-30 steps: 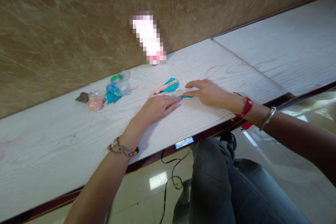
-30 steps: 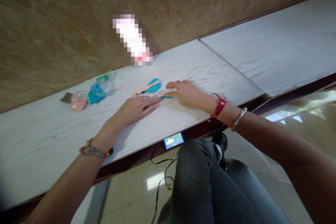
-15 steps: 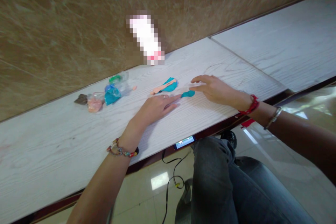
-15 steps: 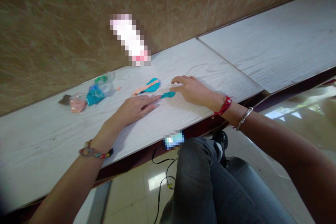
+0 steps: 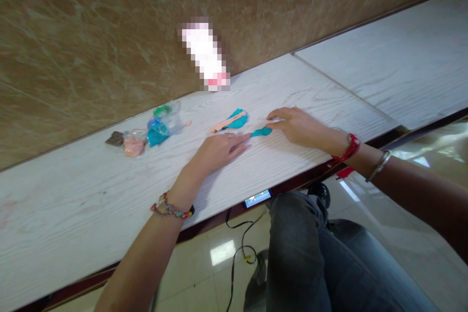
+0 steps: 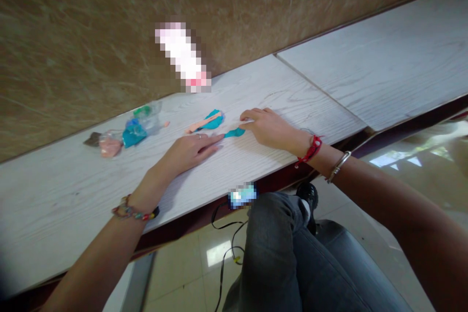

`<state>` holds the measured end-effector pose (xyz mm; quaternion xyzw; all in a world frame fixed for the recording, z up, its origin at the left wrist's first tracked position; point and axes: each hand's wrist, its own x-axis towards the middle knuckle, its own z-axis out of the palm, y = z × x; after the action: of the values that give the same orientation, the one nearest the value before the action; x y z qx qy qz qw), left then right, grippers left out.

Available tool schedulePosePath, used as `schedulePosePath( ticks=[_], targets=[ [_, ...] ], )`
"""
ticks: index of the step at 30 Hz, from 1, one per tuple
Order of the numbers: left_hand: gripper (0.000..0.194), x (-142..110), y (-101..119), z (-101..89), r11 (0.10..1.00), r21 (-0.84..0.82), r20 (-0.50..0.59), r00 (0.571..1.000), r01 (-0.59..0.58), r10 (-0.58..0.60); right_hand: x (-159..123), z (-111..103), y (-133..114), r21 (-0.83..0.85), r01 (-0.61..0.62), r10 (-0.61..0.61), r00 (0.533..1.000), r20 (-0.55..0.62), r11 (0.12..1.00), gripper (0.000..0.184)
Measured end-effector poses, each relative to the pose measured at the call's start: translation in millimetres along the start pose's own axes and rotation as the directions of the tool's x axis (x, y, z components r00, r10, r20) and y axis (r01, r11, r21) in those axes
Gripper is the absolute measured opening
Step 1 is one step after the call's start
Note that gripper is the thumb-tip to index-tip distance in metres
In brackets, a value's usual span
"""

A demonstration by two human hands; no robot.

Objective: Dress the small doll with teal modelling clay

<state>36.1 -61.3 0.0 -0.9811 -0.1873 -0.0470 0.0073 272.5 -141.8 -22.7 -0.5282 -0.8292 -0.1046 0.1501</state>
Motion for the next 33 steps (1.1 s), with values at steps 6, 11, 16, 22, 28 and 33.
schedulePosePath(
  ticks=[6, 11, 16, 22, 28, 33],
  targets=[
    [0.039, -1, -2, 1.6, 1.0, 0.019, 0.004, 1.0, 0.008, -0.008, 1, 1, -1, -0.025, 0.054, -0.054, 0.998, 0.018, 0.998, 0.046],
    [0.039, -1, -3, 2.2, 1.0, 0.02, 0.011, 1.0, -0.004, 0.004, 1, 0, -2, 0.007, 0.043, -0.043, 0.999, -0.023, 0.999, 0.048],
    [0.039, -1, -3, 4.2, 0.999, 0.039, 0.012, 1.0, 0.003, -0.004, 5, 3, -2, -0.009, 0.079, -0.078, 0.997, 0.029, 0.997, 0.043],
    [0.037, -1, -3, 3.2, 1.0, 0.013, -0.01, 1.0, 0.002, -0.002, 8, 2, -3, 0.038, 0.074, -0.074, 0.997, 0.011, 0.997, 0.049],
    [0.038, -1, -4, 3.7, 1.0, 0.019, 0.011, 1.0, 0.012, -0.012, 9, 2, -4, 0.021, 0.085, -0.085, 0.996, 0.037, 0.996, 0.044],
    [0.039, 0, -2, 1.5, 0.999, 0.033, 0.019, 1.0, 0.009, -0.009, 11, 5, -4, 0.057, 0.095, -0.095, 0.995, 0.001, 0.994, 0.047]
  ],
)
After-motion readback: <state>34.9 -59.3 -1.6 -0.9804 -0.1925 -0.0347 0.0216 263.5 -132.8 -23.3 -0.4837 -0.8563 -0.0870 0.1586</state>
